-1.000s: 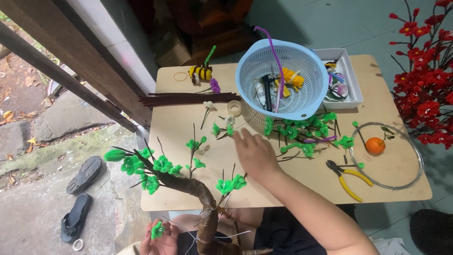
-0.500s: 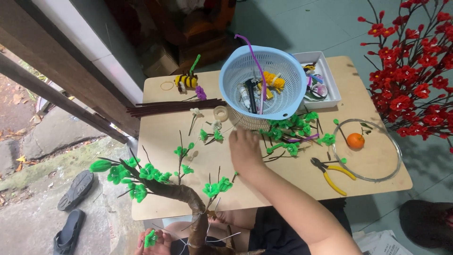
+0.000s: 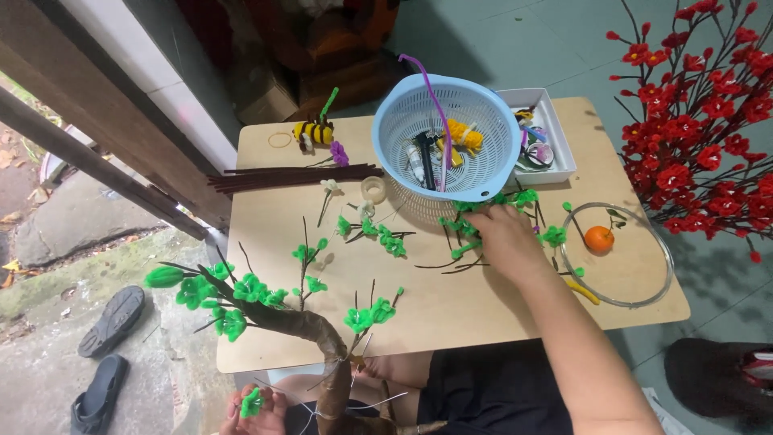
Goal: The person is manually assembling an artificial tree by attaching green plastic leaf clusters to a brown branch structure.
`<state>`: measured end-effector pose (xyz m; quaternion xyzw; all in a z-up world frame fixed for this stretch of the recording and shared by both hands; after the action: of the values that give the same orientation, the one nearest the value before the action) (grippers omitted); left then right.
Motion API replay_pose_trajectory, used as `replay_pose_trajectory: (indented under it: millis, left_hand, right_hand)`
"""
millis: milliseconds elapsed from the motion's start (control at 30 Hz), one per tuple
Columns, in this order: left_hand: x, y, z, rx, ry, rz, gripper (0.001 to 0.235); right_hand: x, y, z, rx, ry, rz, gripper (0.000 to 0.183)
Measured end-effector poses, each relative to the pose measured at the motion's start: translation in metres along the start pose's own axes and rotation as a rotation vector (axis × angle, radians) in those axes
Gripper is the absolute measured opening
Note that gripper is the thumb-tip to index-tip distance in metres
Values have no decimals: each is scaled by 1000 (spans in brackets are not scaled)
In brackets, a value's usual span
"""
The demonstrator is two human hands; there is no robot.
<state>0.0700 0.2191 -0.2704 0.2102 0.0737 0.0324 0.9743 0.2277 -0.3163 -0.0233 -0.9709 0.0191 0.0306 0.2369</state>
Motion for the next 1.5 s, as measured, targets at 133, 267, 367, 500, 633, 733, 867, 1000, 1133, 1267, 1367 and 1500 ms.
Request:
replay_pose_trajectory:
  millis: [133, 267, 367, 500, 633, 733, 867, 1000, 1133, 1267, 1367, 1500]
  left_hand:
    - [0, 0, 2, -38, -67, -4, 4]
    - [-1, 1, -4, -109, -123, -27, 6]
    - [-1, -1, -6, -133, -166, -15, 3]
    - [4, -2, -14, -113, -148, -17, 3]
    - [-3, -1, -1, -61, -76, 12, 4]
    - [-1, -1, 0, -23, -64, 7, 8]
    - [-5, 3, 20, 62, 24, -6, 7]
    - [-6, 3, 35, 39, -20, -2, 6]
    - [-8, 4, 60, 46, -12, 10, 8]
    - [-8, 4, 68, 67, 21, 6, 12]
    - [-6, 4, 56, 73, 4, 8, 10]
    - [-7, 3, 25, 11, -48, 20, 5]
  right_hand:
    - [5, 25, 5, 29, -15, -93, 25]
    - [-3, 12, -23, 204, -23, 43, 8]
    - [-11, 22, -32, 522, 142, 180, 17]
    - [-29, -12, -64, 609, -7, 259, 50]
    - [-38, 1, -41, 89, -286, 211, 49]
    - [-45, -10, -39, 99, -298, 237, 56]
    - [-46, -6, -35, 110, -298, 233, 41]
    - [-46, 2, -41, 134, -255, 221, 41]
    - [-47, 2, -59, 214, -70, 220, 44]
    - [-38, -75, -39, 400, -177, 206, 45]
    - [-19, -114, 14, 372, -354, -125, 33]
    - [5, -147, 45, 399, -389, -25, 40]
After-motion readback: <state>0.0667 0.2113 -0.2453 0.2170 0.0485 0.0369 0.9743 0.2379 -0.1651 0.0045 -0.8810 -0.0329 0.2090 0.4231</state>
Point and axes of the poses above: each hand's wrist, its own x-axis towards the middle knuckle, its own z-axis out of the palm, y = z × x, the point moved 1 cm from there along x, towards the middle knuckle, and after that the axes turned 14 degrees about x, right-handed, at the moved point
